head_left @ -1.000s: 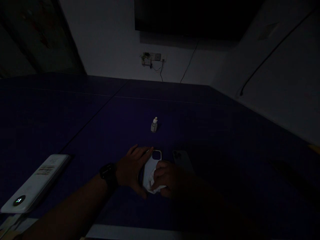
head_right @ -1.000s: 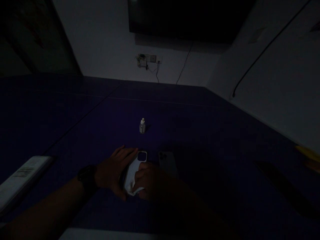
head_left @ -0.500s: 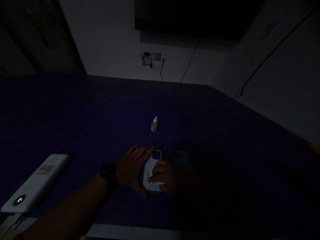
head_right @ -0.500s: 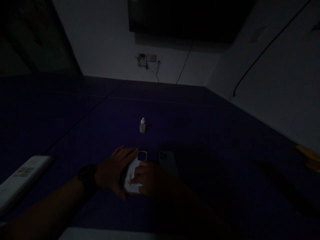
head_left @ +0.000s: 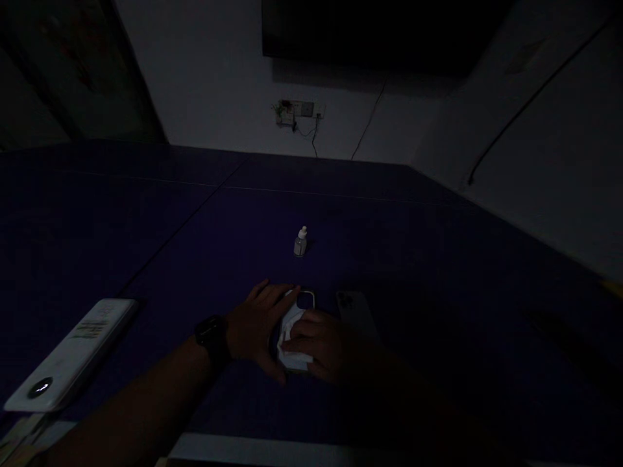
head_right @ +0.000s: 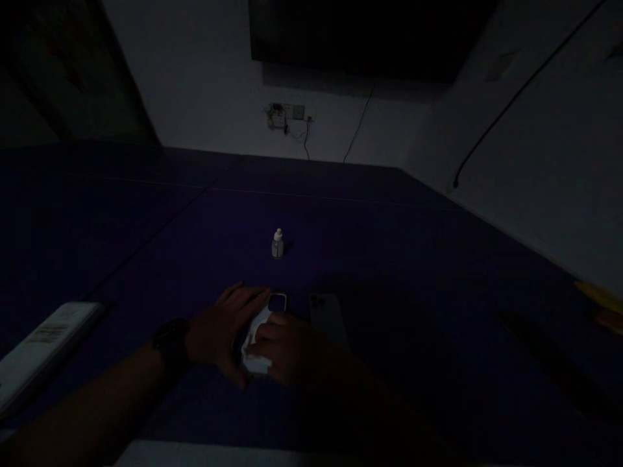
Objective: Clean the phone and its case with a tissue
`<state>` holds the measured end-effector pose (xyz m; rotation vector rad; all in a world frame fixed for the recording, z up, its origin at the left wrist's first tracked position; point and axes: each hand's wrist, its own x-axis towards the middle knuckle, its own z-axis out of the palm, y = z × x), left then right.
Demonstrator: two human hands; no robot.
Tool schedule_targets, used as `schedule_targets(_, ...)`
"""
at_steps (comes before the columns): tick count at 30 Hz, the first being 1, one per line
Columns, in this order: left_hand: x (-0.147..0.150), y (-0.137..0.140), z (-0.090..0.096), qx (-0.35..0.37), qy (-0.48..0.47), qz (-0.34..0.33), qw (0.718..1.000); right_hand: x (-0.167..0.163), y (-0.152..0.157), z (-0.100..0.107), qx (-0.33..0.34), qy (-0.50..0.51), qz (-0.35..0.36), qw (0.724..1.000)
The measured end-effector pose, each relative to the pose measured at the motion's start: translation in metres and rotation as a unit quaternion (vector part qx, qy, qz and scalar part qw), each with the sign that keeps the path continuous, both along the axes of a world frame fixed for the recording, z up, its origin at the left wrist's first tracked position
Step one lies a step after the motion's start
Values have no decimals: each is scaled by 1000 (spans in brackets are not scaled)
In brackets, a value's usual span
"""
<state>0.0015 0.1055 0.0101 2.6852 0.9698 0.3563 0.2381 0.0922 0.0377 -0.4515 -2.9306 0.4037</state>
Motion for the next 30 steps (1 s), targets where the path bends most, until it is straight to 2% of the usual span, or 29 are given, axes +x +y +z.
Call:
schedule_targets(5,0,0,0,7,-1,-1,1000,3,-3,5,-49,-8,24,998)
schedule_targets(8,0,1,-1,4,3,0,1000,6,0,4,-36,-6,-8,999)
schedule_targets(11,0,1,-1,3,2,0,1000,3,0,2,-13,-4,7,1000)
schedule_targets(14,1,0,0,4,-6,1,1000,2,-2,3,-32,-8,30,999)
schedule_targets(17,1,0,2,0,-1,-2,1000,6,0,6,-57,-5,12,998)
schedule_targets(22,0,0,0,-1,1,-2,1000,4,1,1,-23,4,-5,1000)
schedule_targets(26,0,0,0,2,-1,0,1000,3,0,0,-48,7,22,999)
schedule_targets(30,0,1,1,-1,3,-6,1000,6,2,2,-40,-1,-10,999)
